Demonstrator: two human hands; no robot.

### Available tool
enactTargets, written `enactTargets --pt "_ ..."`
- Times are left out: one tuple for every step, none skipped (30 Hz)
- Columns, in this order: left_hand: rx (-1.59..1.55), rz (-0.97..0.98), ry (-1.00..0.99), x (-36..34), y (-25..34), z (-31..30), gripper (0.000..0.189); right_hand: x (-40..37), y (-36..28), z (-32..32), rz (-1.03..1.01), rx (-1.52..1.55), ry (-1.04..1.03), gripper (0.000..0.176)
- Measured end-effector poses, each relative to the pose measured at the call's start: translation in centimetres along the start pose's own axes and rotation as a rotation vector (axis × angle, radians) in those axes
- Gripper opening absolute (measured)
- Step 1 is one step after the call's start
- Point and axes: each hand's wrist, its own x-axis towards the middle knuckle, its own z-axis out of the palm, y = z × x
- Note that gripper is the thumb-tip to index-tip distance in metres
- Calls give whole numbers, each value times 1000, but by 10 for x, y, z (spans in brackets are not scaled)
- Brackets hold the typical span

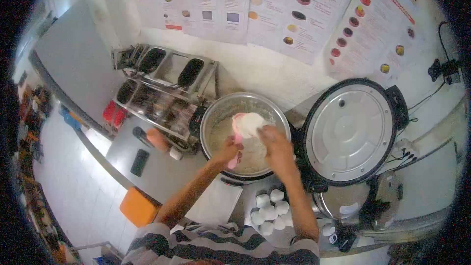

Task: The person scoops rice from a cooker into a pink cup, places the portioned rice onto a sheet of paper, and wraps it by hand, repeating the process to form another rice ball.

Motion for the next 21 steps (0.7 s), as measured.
enactTargets --pt "3 23 -1 3 -4 0 33 -8 -7 10 -90 -154 47 68" --pt "9 44 -4 6 -8 0 33 -16 -10 21 -62 -219 -33 71" --pt "17 41 -10 8 -12 -1 33 -21 -6 28 -53 -220 -28 71" --pt "-11 66 -20 7 -14 -2 39 -26 -2 35 -34 -249 12 70" --pt "-43 94 -29 7 -16 -3 44 -29 2 41 -19 -281 49 69" --pt "-42 94 -31 8 -17 -3 44 -31 10 43 -19 -305 69 68" --pt "-51 66 -1 2 -14 -2 47 -32 17 42 -15 -306 71 68" --pt "-58 37 28 -4 -11 0 50 -32 23 41 -11 -335 82 68" --pt "-52 37 23 -10 -8 1 50 -30 29 39 -6 -365 95 69" --pt "-44 59 10 -19 -2 3 48 -25 33 33 25 -416 62 70" --pt "-37 80 -2 -23 1 5 46 -22 33 28 31 -418 67 70" --pt "-34 80 -7 -22 0 5 46 -19 32 21 84 -351 71 71" --pt "-20 57 -5 -19 -1 5 47 -15 30 15 135 -284 77 73" --pt "-5 33 -2 -18 -2 5 47 -11 26 16 118 -219 167 73" --pt "-1 33 -6 -18 -4 6 47 -12 17 23 121 -220 171 73" --pt "-15 65 -13 -19 -4 6 48 -17 5 35 94 -236 162 74" --pt "-29 97 -20 -20 -5 6 48 -19 -3 42 69 -251 153 75" --pt "-21 95 -23 -20 -7 6 48 -19 -5 44 75 -250 158 75" --pt "-1 128 -11 -20 -8 5 47 -18 -6 46 104 -189 144 74" --pt "17 159 1 -19 -9 4 47 -19 -8 47 132 -128 127 74" --pt "17 158 2 -19 -10 2 47 -19 -8 48 154 -67 106 74"
